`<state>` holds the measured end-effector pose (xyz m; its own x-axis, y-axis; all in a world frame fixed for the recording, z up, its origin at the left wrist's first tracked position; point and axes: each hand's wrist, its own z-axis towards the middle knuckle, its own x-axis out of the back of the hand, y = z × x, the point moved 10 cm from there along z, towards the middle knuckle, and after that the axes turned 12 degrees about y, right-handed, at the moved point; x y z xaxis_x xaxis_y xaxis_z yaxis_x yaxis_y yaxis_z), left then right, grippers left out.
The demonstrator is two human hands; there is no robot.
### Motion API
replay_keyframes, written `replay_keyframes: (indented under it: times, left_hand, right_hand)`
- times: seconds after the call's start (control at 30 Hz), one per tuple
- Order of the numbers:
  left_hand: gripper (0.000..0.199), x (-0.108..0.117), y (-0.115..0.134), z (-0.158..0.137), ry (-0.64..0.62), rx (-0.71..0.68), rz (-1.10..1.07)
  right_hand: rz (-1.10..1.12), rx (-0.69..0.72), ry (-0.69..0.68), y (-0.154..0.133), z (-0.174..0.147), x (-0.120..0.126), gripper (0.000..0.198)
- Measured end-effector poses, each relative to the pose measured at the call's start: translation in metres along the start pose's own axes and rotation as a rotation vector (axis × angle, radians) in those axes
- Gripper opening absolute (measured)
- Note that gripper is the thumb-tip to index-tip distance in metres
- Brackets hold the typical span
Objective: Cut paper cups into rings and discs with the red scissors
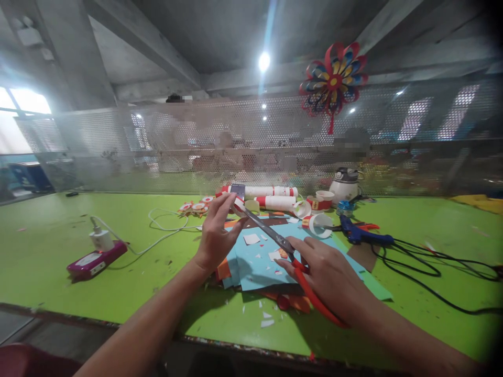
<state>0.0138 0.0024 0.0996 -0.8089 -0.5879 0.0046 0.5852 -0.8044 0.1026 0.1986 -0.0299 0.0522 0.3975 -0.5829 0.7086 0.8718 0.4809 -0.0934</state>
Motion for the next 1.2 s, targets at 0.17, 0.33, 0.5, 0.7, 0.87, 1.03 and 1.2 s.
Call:
replay_keyframes:
  times: [0.17, 0.33, 0.5, 0.7, 0.87, 1.03, 1.2]
  left_hand:
    - [0.061, 0.0, -0.002, 0.0, 0.01, 0.03, -0.02]
    - [0.057, 0.0, -0.004, -0.002, 0.018, 0.08, -0.052]
    - [0.055, -0.002, -0.008, -0.005, 0.024, 0.158, -0.092]
    - [0.057, -0.004, -0.011, -0.006, 0.026, 0.186, -0.127]
    - [0.058, -0.005, -0.013, -0.006, 0.018, 0.206, -0.139]
    - [0.057, -0.005, -0.009, -0.004, 0.012, 0.191, -0.132]
    - [0.057, -0.003, -0.006, -0.002, 0.027, 0.165, -0.139]
  right_hand:
    - [0.013, 0.014, 0.001, -0.001, 0.002, 0.001, 0.038]
    - [0.008, 0.036, 0.019, 0.001, 0.003, -0.001, 0.039]
    - [0.031, 0.044, 0.032, 0.002, 0.002, 0.0, 0.041]
    - [0.045, 0.047, 0.03, 0.002, 0.002, 0.002, 0.04]
    - [0.042, 0.053, 0.045, 0.0, 0.002, 0.003, 0.04]
    - [0.041, 0.051, 0.05, 0.0, 0.002, 0.004, 0.038]
    - [0.062, 0.039, 0.04, 0.002, 0.005, 0.004, 0.036]
